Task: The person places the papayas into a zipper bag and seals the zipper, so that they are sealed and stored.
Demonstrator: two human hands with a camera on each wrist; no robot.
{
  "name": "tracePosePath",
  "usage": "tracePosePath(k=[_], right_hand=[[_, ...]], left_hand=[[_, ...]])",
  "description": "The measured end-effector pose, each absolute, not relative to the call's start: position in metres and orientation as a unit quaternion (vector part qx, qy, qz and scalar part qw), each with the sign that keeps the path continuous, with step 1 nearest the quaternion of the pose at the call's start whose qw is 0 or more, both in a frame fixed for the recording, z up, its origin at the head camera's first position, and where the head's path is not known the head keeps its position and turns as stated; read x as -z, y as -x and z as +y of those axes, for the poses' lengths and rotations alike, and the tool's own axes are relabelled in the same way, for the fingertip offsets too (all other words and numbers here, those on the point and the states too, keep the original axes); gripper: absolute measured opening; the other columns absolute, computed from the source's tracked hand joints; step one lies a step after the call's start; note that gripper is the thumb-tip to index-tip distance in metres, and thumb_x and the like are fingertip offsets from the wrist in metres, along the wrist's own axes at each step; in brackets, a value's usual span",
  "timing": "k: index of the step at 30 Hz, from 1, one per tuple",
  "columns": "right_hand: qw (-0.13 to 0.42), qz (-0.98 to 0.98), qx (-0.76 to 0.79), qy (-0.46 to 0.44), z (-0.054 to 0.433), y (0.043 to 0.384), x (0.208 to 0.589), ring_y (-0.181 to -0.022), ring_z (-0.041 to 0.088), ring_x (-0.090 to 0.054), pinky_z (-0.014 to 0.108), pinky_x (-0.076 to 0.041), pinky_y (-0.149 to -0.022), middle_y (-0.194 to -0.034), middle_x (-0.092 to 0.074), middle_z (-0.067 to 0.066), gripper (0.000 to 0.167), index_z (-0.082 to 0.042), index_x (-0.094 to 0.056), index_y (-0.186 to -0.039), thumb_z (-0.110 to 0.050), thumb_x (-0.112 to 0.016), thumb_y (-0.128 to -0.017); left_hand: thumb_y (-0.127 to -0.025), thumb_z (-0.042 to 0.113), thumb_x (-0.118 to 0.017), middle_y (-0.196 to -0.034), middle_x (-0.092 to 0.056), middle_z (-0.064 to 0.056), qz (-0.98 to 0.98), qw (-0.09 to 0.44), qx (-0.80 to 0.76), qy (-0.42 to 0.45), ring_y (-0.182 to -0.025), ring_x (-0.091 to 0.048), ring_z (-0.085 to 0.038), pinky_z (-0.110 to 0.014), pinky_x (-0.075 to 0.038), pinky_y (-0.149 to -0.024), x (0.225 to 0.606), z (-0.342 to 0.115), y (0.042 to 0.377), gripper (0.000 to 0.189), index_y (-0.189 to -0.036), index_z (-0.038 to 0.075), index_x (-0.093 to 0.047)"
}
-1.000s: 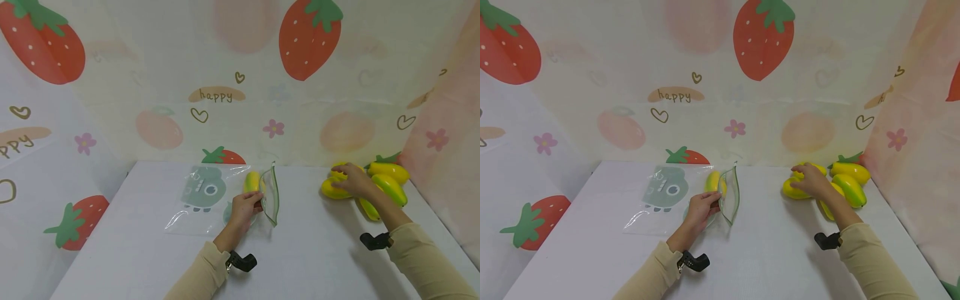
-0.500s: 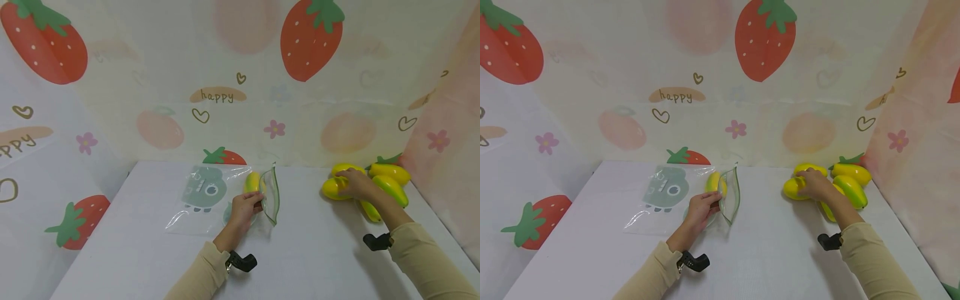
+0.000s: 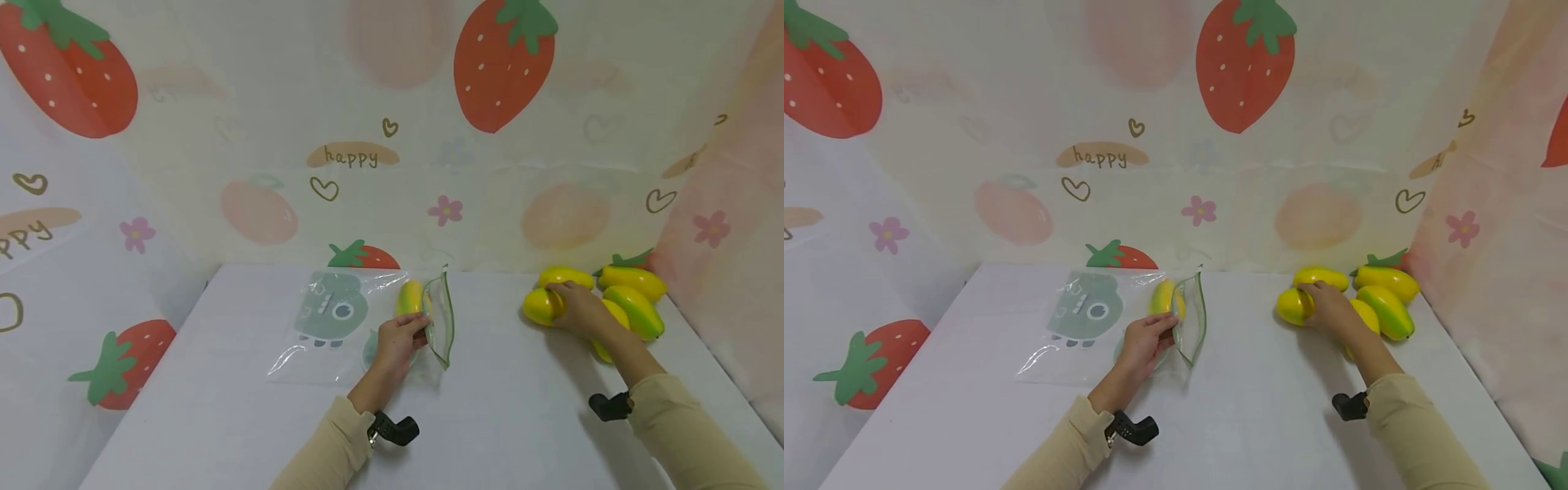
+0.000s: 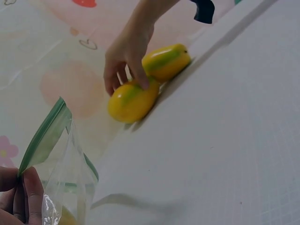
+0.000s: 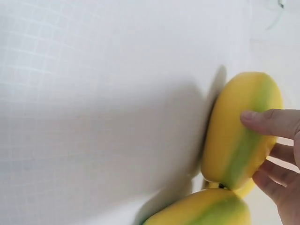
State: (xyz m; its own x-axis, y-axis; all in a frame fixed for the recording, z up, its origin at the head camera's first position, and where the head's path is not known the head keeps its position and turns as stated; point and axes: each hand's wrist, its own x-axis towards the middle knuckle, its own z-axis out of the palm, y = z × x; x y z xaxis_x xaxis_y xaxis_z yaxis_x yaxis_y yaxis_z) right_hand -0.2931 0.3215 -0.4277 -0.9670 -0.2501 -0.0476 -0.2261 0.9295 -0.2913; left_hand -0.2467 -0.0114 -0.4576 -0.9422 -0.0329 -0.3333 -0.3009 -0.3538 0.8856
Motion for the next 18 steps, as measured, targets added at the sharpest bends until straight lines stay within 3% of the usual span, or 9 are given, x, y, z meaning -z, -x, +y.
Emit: tracePosePath(k=[18], right_hand=[[0.043,0.985,0.125,0.112,0.3164,0.2928,0.4267,-0.124,0.054,-0.041,0.068,-0.033,-0.103,-0.14,-0.04,0.036,0.07,0.004,-0.042,-0.141,-0.012,-0.076,-0.081]], left_hand=[[-0.088,0.003,-0.066,-0.071,-0.062,0.003,0.575,0.059,-0.805,0.134,-0.058,-0.06,-0.006,-0.017,-0.052,-0.059,0.4605,-0.0062,0.2438,0.027,-0.11,-0.012,-0.063]])
